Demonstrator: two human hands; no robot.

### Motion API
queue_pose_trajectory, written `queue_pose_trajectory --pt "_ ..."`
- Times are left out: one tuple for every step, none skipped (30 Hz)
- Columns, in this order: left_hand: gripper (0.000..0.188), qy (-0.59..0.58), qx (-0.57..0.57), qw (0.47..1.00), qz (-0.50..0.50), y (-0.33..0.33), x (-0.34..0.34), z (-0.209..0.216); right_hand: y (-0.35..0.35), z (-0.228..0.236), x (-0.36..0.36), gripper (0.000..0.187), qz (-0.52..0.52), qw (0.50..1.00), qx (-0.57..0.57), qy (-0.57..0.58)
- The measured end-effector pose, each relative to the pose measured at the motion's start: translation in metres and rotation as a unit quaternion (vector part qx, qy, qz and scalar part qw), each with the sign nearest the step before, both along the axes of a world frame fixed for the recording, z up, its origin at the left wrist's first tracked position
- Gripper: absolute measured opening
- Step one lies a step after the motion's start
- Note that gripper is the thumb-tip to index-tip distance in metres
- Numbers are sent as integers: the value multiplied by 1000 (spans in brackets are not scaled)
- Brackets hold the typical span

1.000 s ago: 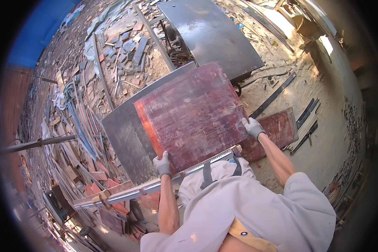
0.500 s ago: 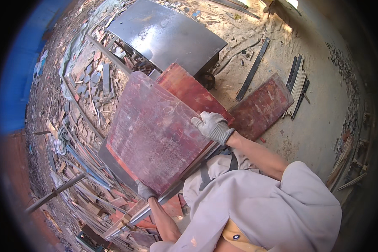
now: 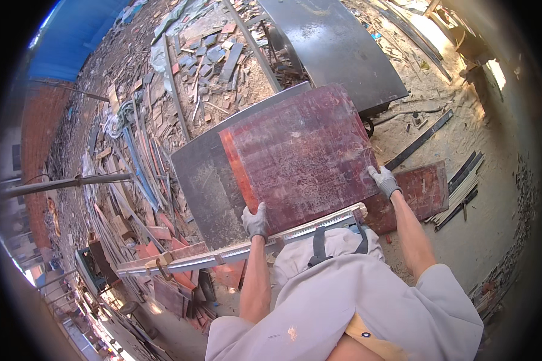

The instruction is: The person measures and cuts multiple reddish-brown metal sheets using a guillotine-style shear. They repeatedly pick up sheets from a pile, measure them with a tape measure, align them on the shear, cut them, and place the cut pieces aside. The process is repeated for several sheets throughout the clip.

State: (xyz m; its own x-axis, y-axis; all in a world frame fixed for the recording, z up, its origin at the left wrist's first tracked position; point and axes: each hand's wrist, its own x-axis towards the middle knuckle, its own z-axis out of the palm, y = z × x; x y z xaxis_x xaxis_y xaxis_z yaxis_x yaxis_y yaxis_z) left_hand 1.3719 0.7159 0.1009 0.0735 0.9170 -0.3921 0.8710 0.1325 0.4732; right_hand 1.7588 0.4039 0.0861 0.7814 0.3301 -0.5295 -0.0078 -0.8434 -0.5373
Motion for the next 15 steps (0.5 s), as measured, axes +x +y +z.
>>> queue_pose_trajectory --pt "61 3 9 1000 6 5 -8 1 2 0 1 66 -19 990 66 120" --pt "60 -7 -20 1000 -3 8 -8 -2 1 4 6 65 -90 967 69 227" --pt "59 -64 -36 997 -1 15 -12 -1 4 7 7 64 -130 949 74 277" --pt "59 -90 -96 991 27 21 -16 0 4 15 10 63 -80 953 99 276" --pt "55 -167 -132 976 43 30 -14 2 6 24 12 62 -73 954 90 276" --pt "55 -223 -174 958 45 37 -16 6 9 34 16 60 -76 957 85 266" --pt "62 -170 -218 959 62 46 -15 11 9 48 19 56 -92 950 101 280" --pt "71 -290 -348 882 128 53 -13 16 9 62 16 54 -100 930 196 295" --pt "72 -333 -361 867 79 60 -12 23 8 78 21 51 -81 928 222 289" --pt "68 -308 -359 878 73 69 -11 33 8 94 20 51 -55 935 213 278" --pt "63 -344 -390 853 58 75 -11 43 6 110 19 51 -33 936 222 272" --pt "59 -325 -388 860 73 77 -7 50 2 125 22 51 2 948 206 244" --pt "57 -341 -395 852 47 82 -7 62 -1 135 15 52 -15 949 217 227" --pt "55 -339 -394 854 20 85 -3 73 -12 146 13 52 -11 932 271 239" --pt "51 -358 -408 840 27 80 -3 84 -20 153 6 50 -20 941 254 224"
